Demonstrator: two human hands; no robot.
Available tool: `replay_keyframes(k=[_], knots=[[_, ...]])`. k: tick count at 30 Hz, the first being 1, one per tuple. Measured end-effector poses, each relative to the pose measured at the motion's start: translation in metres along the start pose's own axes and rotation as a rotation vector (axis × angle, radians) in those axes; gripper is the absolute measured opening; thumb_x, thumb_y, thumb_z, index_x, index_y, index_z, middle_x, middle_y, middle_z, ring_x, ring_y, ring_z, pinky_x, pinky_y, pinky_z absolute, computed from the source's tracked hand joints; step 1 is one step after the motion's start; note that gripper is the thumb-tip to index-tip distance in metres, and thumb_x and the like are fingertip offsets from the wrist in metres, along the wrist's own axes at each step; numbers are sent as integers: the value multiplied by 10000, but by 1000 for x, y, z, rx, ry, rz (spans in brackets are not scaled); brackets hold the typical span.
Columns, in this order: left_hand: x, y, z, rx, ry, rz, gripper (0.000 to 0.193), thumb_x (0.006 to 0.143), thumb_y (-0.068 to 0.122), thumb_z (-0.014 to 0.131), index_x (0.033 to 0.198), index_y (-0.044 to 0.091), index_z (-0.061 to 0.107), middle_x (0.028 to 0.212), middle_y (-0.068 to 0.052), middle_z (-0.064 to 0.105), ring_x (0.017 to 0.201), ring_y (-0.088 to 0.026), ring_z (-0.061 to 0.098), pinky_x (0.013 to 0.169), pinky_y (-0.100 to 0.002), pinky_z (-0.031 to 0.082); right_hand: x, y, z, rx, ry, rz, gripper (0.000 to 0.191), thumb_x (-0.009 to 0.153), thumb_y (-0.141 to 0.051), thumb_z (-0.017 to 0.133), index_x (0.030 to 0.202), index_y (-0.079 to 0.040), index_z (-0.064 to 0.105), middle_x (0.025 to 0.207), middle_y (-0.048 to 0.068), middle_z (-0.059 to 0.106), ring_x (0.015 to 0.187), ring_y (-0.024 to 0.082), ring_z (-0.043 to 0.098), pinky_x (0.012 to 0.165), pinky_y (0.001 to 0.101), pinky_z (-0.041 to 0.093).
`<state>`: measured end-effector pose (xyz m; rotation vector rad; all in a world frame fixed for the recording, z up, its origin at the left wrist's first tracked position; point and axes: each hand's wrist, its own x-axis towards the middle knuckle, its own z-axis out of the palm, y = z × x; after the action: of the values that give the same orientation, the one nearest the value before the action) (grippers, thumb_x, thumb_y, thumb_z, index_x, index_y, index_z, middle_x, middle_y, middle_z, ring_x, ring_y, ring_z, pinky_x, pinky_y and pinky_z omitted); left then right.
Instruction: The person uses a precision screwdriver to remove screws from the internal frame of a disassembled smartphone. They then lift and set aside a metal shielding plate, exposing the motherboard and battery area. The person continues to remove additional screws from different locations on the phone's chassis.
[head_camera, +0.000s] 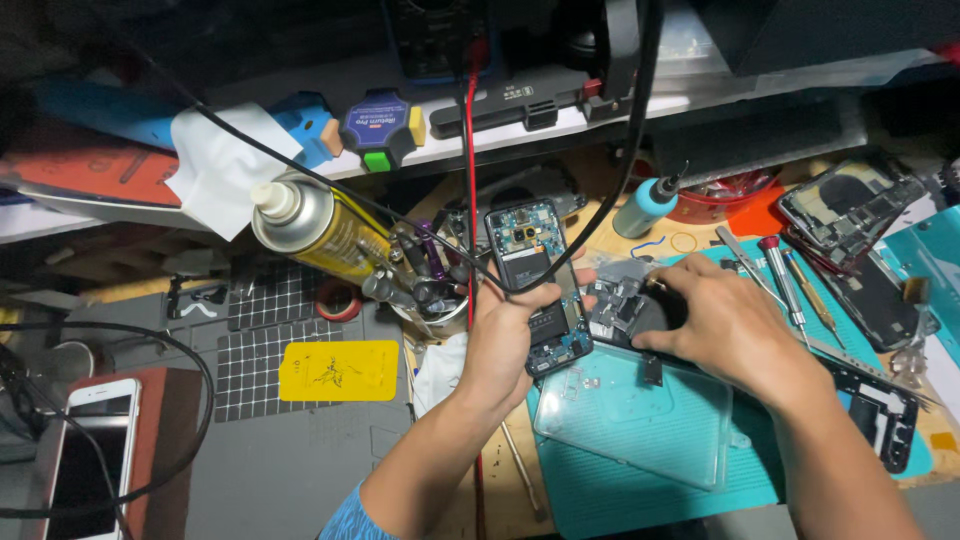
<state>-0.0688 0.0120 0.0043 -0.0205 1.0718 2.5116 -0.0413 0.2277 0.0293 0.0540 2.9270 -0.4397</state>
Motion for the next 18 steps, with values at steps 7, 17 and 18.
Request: replay_keyframes(k=[7,17,18], knots=[[6,-14,12,-36,12,67,460,883,-39,545,1343,-10,536,1287,-195,664,1085,-286,688,864,-409,617,0,5,5,30,26,-23,709,641,-354,903,1266,-94,691,1118,159,649,965,390,677,845,474,540],[18,-14,15,1,12,103,455,902,2,591,1348,-79,547,1300,-204,664,1103,-304,690,890,-427,617,3,12,2,39,21,-61,693,652,-336,874,1266,-79,679,1128,175,639,950,418,669,831,492,538],[15,-15,15,-3,18,89,452,908,10,593,1346,-93,548,1308,-209,660,1112,-304,688,898,-427,615,2,12,2,34,-2,-43,680,674,-334,863,1274,-79,672,1128,175,638,949,418,670,837,491,539]])
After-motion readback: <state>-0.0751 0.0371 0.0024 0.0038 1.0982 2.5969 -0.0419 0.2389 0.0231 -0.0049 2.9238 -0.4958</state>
